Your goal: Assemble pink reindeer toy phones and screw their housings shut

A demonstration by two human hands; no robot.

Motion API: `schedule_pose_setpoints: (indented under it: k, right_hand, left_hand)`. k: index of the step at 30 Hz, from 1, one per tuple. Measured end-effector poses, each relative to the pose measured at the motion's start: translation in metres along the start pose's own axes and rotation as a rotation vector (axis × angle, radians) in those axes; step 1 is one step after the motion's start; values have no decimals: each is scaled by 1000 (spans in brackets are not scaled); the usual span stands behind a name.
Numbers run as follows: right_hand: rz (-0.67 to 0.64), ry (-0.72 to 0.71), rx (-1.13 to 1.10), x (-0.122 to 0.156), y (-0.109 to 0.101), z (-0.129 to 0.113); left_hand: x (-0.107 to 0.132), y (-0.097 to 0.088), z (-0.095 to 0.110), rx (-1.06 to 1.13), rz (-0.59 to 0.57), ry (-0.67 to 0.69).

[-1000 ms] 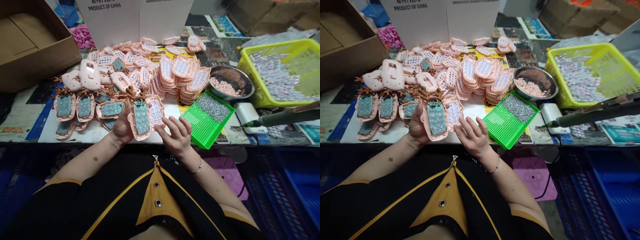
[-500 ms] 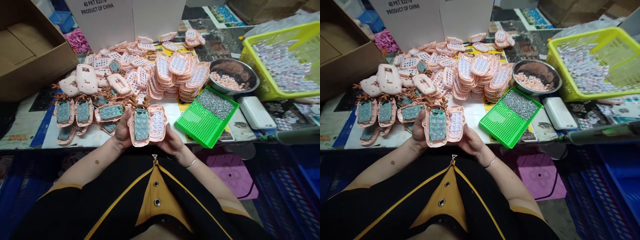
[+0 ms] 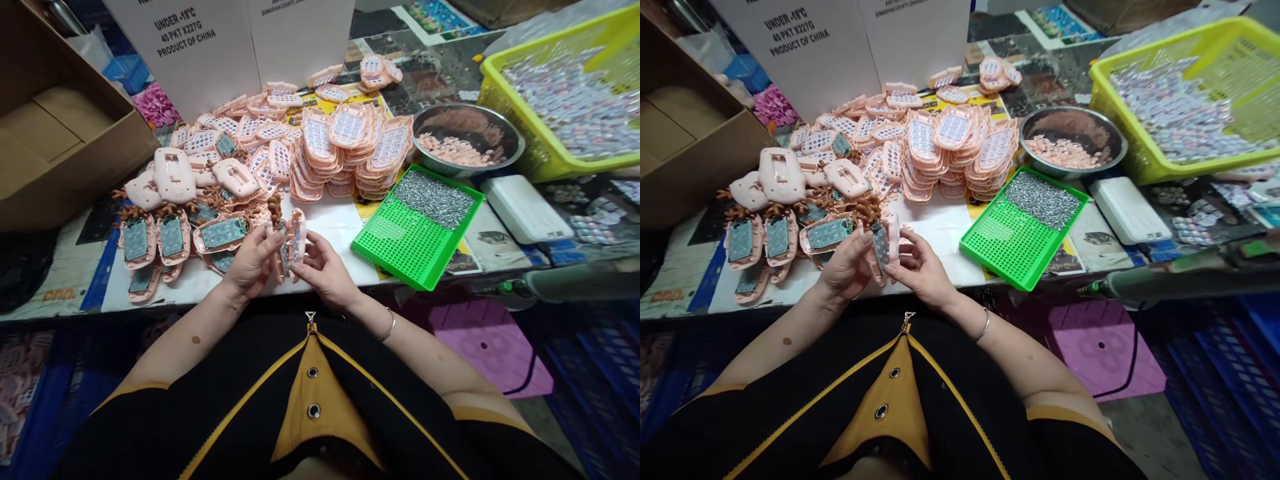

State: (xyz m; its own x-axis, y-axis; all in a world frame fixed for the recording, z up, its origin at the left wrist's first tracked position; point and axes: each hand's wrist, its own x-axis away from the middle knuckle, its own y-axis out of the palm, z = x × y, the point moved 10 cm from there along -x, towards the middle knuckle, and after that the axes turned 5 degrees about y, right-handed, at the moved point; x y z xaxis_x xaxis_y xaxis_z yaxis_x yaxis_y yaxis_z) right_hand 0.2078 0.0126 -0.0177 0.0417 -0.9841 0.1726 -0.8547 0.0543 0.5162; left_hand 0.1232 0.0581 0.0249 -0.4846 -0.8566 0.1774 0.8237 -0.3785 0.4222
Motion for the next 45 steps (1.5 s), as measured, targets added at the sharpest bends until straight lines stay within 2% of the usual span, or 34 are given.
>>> schedule_pose_setpoints:
  k: [6, 13, 16, 18, 21, 23, 25, 28, 30, 32, 34, 37, 42, 45]
  right_hand:
    - [-27, -7, 40, 3, 9, -1]
    - [20, -12, 84, 4, 1, 6]
    - [24, -20, 105, 5, -4, 4]
    - [-65, -34, 130, 8, 1, -1]
    - [-331, -50, 205, 16, 20, -8]
    - [-411, -110, 319, 22, 26, -16]
    - [-328, -254, 524, 25, 23, -30]
    - [-91, -467, 895, 32, 20, -48]
    - [8, -541, 1069, 37, 23, -52]
    - [58, -590, 1142, 40, 26, -54]
    - [66, -586, 1102, 39, 24, -53]
    - [36, -458, 873, 28, 9, -44]
    - [16, -187, 464, 9, -16, -7]
    - [45, -33, 200, 4, -22, 14]
  left_hand:
    - [1, 3, 2, -99, 23, 41]
    - [1, 9, -7, -107, 13, 18]
    - [1, 9, -8, -118, -36, 35]
    - [2, 9, -7, -95, -108, 41]
    - [5, 13, -9, -28, -254, -3]
    - [5, 12, -10, 2, -273, -32]
    - [3, 6, -11, 20, -190, -37]
    - [1, -2, -12, 42, -36, -16]
    - [2, -1, -10, 44, 0, 5]
    - [3, 1, -7, 36, 10, 27]
    - [4, 2, -3, 23, 6, 39]
    - [3, 2, -2, 5, -17, 49]
    - [3, -1, 1, -189, 36, 163]
    - [2, 11, 5, -316, 17, 242]
